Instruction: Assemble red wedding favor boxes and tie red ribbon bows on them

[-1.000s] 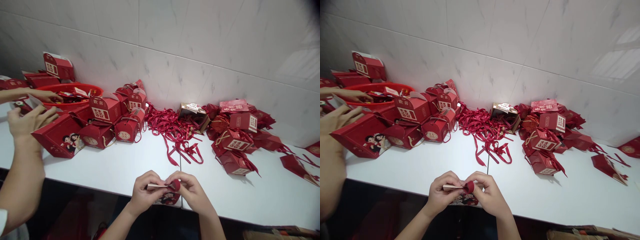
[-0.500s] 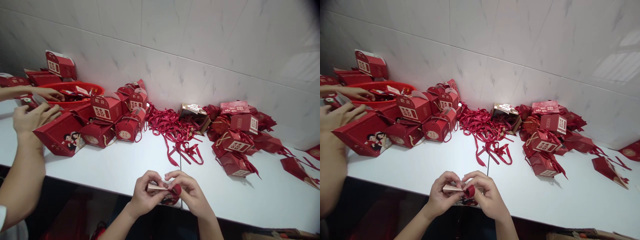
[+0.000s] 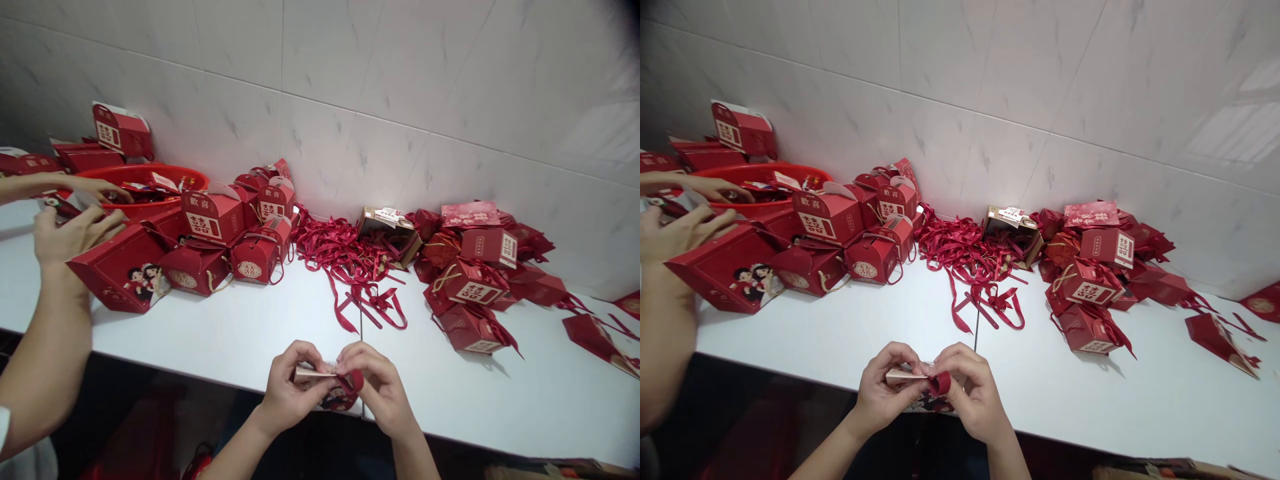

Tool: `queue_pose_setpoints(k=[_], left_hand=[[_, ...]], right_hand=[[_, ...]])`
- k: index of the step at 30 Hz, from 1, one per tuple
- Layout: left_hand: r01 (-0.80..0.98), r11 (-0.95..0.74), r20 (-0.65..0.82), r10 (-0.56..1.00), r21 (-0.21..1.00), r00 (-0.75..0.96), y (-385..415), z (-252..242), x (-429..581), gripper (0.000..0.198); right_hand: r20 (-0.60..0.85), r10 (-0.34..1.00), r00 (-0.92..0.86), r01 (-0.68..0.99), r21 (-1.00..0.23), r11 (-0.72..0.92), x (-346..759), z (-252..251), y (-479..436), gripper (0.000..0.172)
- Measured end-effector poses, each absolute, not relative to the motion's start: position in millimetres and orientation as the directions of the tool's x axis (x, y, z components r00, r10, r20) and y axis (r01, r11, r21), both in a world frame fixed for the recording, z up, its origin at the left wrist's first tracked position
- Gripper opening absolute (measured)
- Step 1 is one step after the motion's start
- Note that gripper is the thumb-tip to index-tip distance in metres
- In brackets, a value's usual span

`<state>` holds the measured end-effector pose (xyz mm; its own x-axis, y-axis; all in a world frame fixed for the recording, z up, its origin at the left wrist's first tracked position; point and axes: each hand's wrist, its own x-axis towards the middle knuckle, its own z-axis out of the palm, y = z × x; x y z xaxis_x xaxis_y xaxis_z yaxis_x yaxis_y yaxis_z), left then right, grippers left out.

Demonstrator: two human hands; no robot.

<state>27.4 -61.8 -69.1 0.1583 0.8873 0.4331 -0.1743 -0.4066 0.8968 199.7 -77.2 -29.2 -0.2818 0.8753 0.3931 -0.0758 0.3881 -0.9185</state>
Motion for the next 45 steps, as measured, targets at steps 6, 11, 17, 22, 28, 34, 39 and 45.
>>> queue_pose_setpoints(k=[6,11,17,22,28,34,39,45], left_hand=[[-0.045,-0.488,0.481,0.835,0.872,0.268,-59.0,-56.9,22.9,0.029],[0.018,-0.479,0.449,0.835,0.878,0.317,-61.3,-44.7,19.6,0.015],[-0.016,-0.419,0.416,0.894,0.908,0.165,-65.2,-49.7,27.8,0.006],[0.018,-0.466,0.449,0.863,0.885,0.232,-58.8,-50.3,24.9,0.005],[0.020,-0.474,0.447,0.843,0.880,0.299,-55.2,-58.3,12.6,0.022],[0.091,-0.527,0.520,0.850,0.845,0.083,-44.4,-70.9,0.0,0.065],[0.209,-0.465,0.465,0.884,0.860,0.052,-41.6,-77.8,-3.9,0.066],[0.566,-0.370,0.610,0.726,0.736,-0.318,-17.8,-76.5,-36.4,0.070]], right_hand=[[0.425,0.858,-0.289,-0.124,-0.905,0.407,202.1,-38.7,-75.7,0.024],[0.422,0.864,-0.274,-0.111,-0.907,0.407,200.5,-41.1,-77.9,0.023],[0.397,0.890,-0.224,-0.103,-0.918,0.384,199.6,-51.4,-80.2,0.028],[0.351,0.906,-0.238,0.071,-0.924,0.376,213.3,-51.3,-83.0,0.043],[0.181,0.929,-0.322,0.377,-0.876,0.301,225.9,-26.6,-79.1,0.011],[0.441,0.853,0.279,0.194,-0.896,0.399,295.3,30.8,-25.1,0.020],[0.518,0.497,0.696,0.159,-0.786,0.597,338.4,68.1,9.5,0.048],[0.376,0.733,0.567,0.052,-0.904,0.423,281.3,-2.1,1.5,0.038]])
